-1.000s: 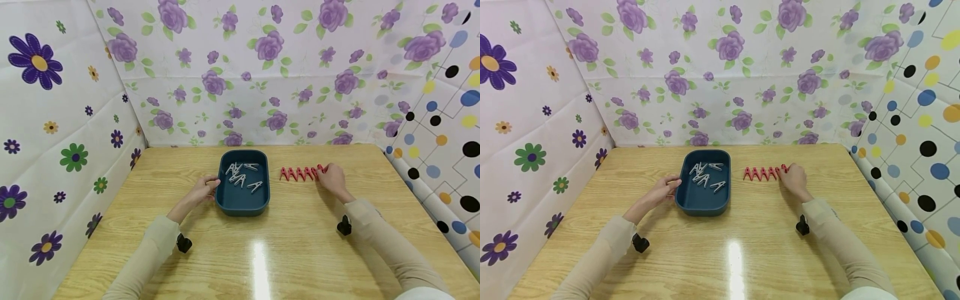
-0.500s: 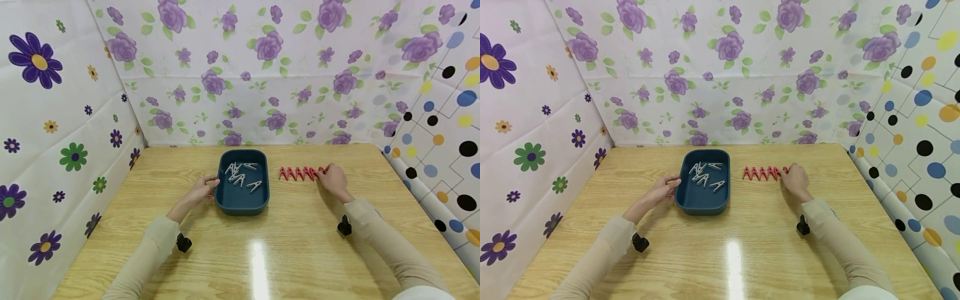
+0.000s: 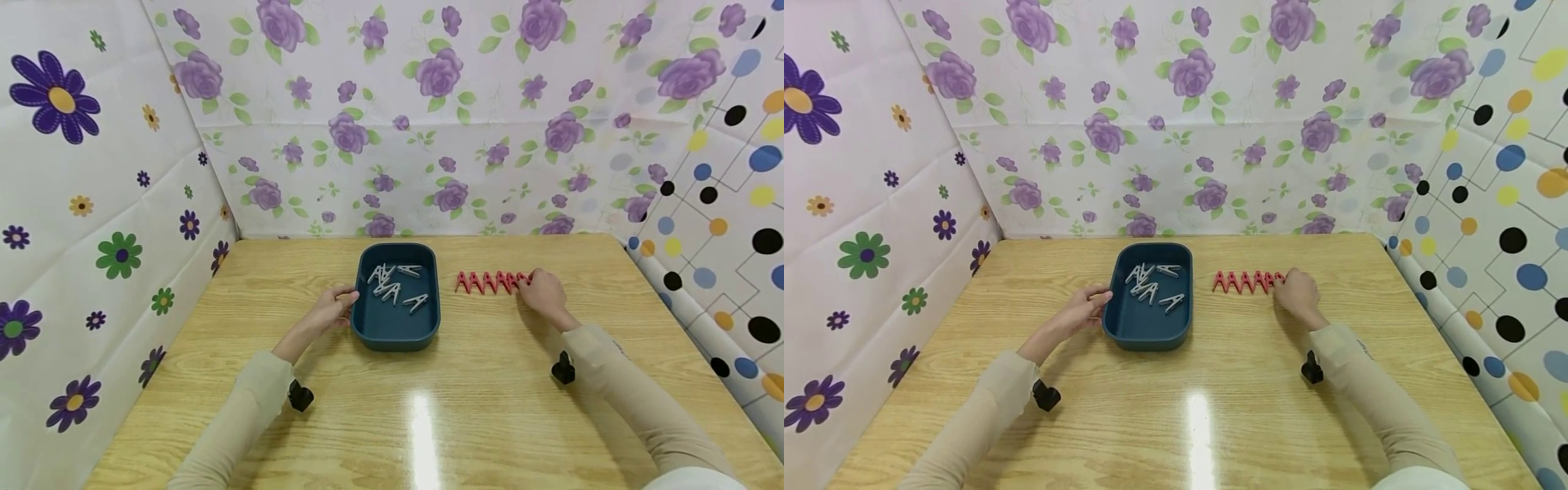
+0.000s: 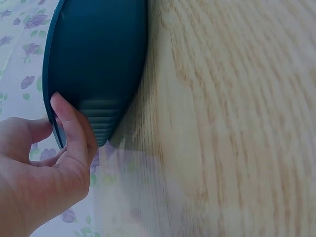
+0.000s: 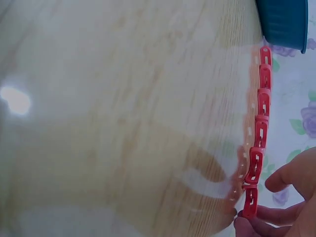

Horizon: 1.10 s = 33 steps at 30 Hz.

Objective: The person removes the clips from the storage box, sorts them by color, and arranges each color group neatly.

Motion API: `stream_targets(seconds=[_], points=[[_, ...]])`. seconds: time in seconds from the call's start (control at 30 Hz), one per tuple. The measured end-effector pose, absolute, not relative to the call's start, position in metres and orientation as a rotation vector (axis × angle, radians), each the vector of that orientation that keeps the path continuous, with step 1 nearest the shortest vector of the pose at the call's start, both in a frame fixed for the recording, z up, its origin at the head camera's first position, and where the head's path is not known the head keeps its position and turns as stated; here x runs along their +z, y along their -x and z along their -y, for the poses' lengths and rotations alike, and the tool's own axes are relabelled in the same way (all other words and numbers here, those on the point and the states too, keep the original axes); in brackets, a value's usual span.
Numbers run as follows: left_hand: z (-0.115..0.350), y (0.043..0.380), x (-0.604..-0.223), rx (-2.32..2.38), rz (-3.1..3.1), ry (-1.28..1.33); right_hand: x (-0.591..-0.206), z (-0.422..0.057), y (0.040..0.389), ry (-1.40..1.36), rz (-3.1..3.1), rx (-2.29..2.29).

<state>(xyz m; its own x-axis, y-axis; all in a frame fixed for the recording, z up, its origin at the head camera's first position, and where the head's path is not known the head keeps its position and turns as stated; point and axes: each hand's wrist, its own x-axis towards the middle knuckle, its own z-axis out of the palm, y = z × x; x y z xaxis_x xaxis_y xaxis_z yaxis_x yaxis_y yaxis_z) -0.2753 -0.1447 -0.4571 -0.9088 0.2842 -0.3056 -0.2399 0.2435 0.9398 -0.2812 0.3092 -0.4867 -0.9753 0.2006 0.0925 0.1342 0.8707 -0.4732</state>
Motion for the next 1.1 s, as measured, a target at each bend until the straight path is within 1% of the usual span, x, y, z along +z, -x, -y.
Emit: stream_targets(seconds=[0.57,0.83,1.1], points=[[0.1459,0.2759,-0.4582,1.714,-2.087,-0.047,-0.4786,-0.3045,0.2742,0.225,3.014,0.718],[0.1455,0.2753,-0.4514,1.707,-2.048,-0.035,-0.4827,-0.3081,0.2775,0.184,2.982,0.702],[0.1459,0.2747,-0.4557,1.723,-2.053,-0.05,-0.4847,-0.3104,0.2817,0.29,2.964,0.728]])
